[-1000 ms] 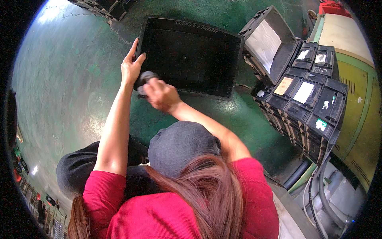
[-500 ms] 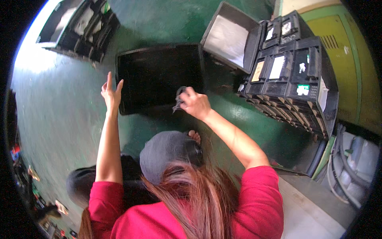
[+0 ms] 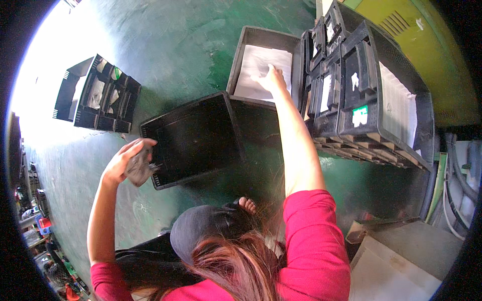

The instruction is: The person wipes the inside and outside surfaces of black plastic bins using a cloth, then places sheets of paper inside the bins and stacks them on a pile.

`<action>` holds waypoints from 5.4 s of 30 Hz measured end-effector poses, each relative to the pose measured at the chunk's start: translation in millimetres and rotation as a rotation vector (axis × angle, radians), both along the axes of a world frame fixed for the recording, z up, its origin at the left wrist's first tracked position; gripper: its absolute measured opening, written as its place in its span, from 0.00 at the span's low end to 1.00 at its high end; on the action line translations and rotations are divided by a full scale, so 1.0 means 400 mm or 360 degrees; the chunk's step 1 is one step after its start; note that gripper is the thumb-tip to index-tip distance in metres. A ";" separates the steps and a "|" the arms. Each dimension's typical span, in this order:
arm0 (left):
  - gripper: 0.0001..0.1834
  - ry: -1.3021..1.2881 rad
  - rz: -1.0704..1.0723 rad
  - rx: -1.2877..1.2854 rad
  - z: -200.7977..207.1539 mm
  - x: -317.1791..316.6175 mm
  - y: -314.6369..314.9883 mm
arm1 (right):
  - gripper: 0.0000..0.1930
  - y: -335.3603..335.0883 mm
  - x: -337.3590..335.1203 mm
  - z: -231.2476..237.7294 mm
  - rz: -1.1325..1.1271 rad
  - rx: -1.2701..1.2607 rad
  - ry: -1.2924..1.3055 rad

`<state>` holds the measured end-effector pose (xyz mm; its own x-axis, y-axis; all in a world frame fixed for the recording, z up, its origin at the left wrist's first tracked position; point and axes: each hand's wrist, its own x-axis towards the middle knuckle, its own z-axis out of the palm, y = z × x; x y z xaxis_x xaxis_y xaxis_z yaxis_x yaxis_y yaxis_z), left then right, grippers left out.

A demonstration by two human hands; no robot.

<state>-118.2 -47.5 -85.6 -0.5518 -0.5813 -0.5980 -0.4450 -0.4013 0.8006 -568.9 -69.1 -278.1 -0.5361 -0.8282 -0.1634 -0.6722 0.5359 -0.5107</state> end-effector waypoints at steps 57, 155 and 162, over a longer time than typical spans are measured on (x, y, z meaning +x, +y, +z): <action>0.26 0.0075 0.1082 -0.0413 0.155 0.357 0.245 | 0.08 0.038 0.116 0.163 0.0388 -0.0326 0.0376; 0.19 -0.0017 0.0624 -0.1114 0.065 0.496 0.159 | 0.36 -0.416 1.093 0.742 0.0489 -0.0053 -0.2139; 0.18 -0.0002 0.0633 -0.1091 0.048 0.508 0.151 | 0.37 -0.469 1.198 0.732 0.0458 -0.0057 -0.2239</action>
<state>85.1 13.0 -66.3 -0.2248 -0.9737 -0.0359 -0.3730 0.0520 0.9264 -89.8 -256.7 14.6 0.2339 -0.8929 -0.3848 0.3122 0.4438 -0.8400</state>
